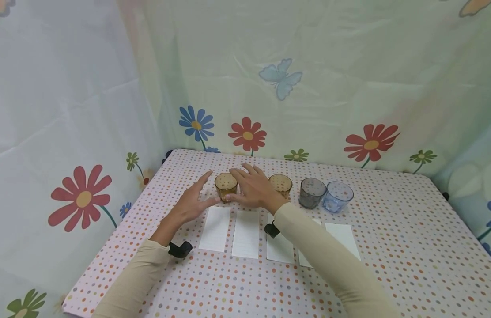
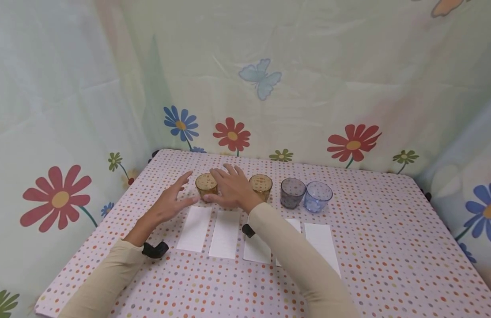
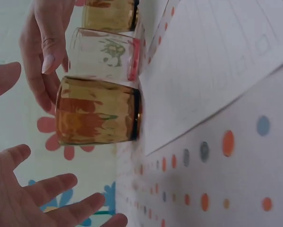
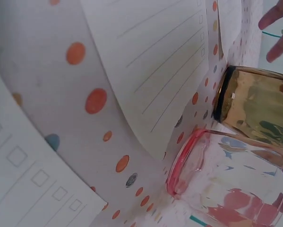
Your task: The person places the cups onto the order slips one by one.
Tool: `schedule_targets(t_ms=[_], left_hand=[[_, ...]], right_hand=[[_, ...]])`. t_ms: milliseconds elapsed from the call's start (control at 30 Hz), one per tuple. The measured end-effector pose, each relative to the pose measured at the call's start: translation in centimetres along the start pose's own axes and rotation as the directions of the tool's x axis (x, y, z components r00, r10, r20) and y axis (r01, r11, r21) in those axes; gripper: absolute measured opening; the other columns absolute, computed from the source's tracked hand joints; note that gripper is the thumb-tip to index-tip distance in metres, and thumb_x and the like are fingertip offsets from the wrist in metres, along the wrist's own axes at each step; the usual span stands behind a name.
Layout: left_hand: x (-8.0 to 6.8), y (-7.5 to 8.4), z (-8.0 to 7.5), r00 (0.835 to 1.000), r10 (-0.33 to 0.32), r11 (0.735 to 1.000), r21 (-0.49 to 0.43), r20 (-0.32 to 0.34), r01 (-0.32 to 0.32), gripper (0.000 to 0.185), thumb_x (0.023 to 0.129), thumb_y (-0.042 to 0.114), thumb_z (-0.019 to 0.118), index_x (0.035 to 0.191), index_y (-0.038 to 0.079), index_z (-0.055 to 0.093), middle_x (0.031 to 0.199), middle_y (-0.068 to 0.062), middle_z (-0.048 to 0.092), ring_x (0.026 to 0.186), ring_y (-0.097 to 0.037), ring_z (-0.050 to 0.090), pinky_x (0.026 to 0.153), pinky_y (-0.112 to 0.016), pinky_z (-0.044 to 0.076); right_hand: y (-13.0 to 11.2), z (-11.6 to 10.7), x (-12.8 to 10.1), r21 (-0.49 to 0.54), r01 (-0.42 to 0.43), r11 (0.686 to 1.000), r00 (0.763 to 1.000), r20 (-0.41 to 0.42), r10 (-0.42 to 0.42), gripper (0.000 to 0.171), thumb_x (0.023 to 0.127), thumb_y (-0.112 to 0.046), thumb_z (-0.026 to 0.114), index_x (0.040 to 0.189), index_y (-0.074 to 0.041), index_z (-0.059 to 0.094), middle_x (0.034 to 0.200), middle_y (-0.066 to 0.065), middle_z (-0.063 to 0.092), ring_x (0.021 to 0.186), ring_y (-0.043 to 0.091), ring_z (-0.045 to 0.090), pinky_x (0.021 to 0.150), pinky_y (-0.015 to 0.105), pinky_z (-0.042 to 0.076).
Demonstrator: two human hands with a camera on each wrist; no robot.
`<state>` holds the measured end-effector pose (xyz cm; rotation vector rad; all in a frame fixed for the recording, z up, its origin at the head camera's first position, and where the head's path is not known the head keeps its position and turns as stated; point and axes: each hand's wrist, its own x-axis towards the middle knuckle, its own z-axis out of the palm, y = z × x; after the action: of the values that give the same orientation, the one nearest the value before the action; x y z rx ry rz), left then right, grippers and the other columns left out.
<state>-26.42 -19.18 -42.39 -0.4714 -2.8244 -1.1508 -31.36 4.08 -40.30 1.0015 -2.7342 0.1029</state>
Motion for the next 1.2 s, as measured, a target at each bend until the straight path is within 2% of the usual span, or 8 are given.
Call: schedule_targets(t_ms=[167, 233, 333, 567, 700, 867, 967, 1200], left_hand=[[-0.3, -1.0, 0.0, 1.0, -0.009, 0.992, -0.129, 0.028, 0.013, 0.075, 0.089, 0.046, 0.059, 0.148, 0.044, 0.013, 0.152, -0.011, 0.028, 0.135, -0.038, 0.03, 0.101, -0.064, 0.03], [-0.4, -1.3, 0.0, 0.999, -0.009, 0.986, -0.167, 0.04, 0.015, 0.074, 0.089, 0.046, 0.058, 0.147, 0.045, 0.013, 0.152, -0.011, 0.027, 0.136, -0.037, 0.029, 0.101, -0.063, 0.03], [-0.4, -1.9, 0.0, 0.998, 0.002, 0.969, -0.246, 0.059, 0.013, 0.073, 0.091, 0.041, 0.057, 0.149, 0.041, 0.013, 0.152, -0.012, 0.026, 0.137, -0.037, 0.027, 0.101, -0.063, 0.03], [-0.2, -3.0, -0.1, 0.994, 0.057, 0.899, -0.438, 0.092, -0.011, 0.069, 0.095, 0.023, 0.052, 0.151, 0.031, 0.012, 0.152, -0.02, 0.02, 0.139, -0.04, 0.018, 0.106, -0.064, 0.022], [-0.4, -2.5, -0.4, 0.985, 0.127, 0.856, -0.515, 0.114, -0.051, 0.068, 0.096, 0.014, 0.049, 0.152, 0.024, 0.01, 0.152, -0.023, 0.017, 0.139, -0.043, 0.014, 0.106, -0.065, 0.019], [-1.1, -1.2, -1.0, 0.974, 0.188, 0.831, -0.549, 0.123, -0.091, 0.069, 0.095, 0.008, 0.047, 0.151, 0.011, 0.007, 0.15, -0.028, 0.017, 0.138, -0.048, 0.013, 0.106, -0.064, 0.02], [-1.4, -0.9, -1.1, 0.975, 0.191, 0.836, -0.539, 0.114, -0.1, 0.069, 0.095, 0.008, 0.047, 0.151, 0.005, 0.006, 0.149, -0.031, 0.018, 0.137, -0.049, 0.014, 0.106, -0.064, 0.021], [-1.7, -1.0, -1.3, 0.976, 0.192, 0.824, -0.557, 0.105, -0.102, 0.07, 0.094, 0.008, 0.048, 0.151, 0.008, 0.007, 0.15, -0.03, 0.018, 0.137, -0.049, 0.014, 0.105, -0.065, 0.021]], right_hand=[[-0.3, 0.3, 0.6, 0.019, -0.045, 0.999, 0.998, 0.04, 0.044, 0.085, 0.084, -0.073, 0.04, 0.147, -0.018, 0.032, 0.148, 0.004, 0.038, 0.139, 0.031, 0.023, 0.112, 0.053, 0.019], [-0.4, 0.4, 0.8, 0.037, -0.057, 0.998, 0.997, 0.051, 0.056, 0.084, 0.084, -0.072, 0.042, 0.147, -0.018, 0.032, 0.148, 0.004, 0.038, 0.139, 0.031, 0.023, 0.112, 0.053, 0.018], [-0.6, 0.6, 1.1, 0.066, -0.072, 0.995, 0.996, 0.066, 0.067, 0.084, 0.083, -0.07, 0.046, 0.147, -0.017, 0.033, 0.147, 0.006, 0.039, 0.139, 0.032, 0.023, 0.112, 0.053, 0.017], [-0.7, 0.8, 1.7, 0.058, -0.098, 0.994, 0.992, 0.09, 0.093, 0.083, 0.084, -0.071, 0.044, 0.146, -0.015, 0.035, 0.145, 0.008, 0.041, 0.137, 0.03, 0.027, 0.112, 0.052, 0.018], [-0.8, 0.9, 2.0, 0.056, -0.112, 0.992, 0.989, 0.102, 0.106, 0.083, 0.085, -0.069, 0.044, 0.145, -0.012, 0.036, 0.144, 0.01, 0.042, 0.136, 0.03, 0.029, 0.112, 0.05, 0.019], [-0.8, 1.1, 2.2, 0.032, -0.122, 0.992, 0.989, 0.09, 0.119, 0.08, 0.084, -0.068, 0.047, 0.141, -0.011, 0.041, 0.139, 0.008, 0.047, 0.132, 0.028, 0.035, 0.112, 0.047, 0.023], [-0.9, 1.2, 2.3, 0.05, -0.115, 0.992, 0.991, 0.067, 0.112, 0.078, 0.083, -0.066, 0.051, 0.138, -0.011, 0.045, 0.136, 0.008, 0.05, 0.13, 0.028, 0.038, 0.11, 0.048, 0.026], [-1.1, 1.4, 2.6, 0.108, -0.114, 0.988, 0.993, 0.054, 0.109, 0.077, 0.082, -0.064, 0.054, 0.137, -0.012, 0.045, 0.135, 0.007, 0.05, 0.129, 0.026, 0.037, 0.11, 0.047, 0.027]])
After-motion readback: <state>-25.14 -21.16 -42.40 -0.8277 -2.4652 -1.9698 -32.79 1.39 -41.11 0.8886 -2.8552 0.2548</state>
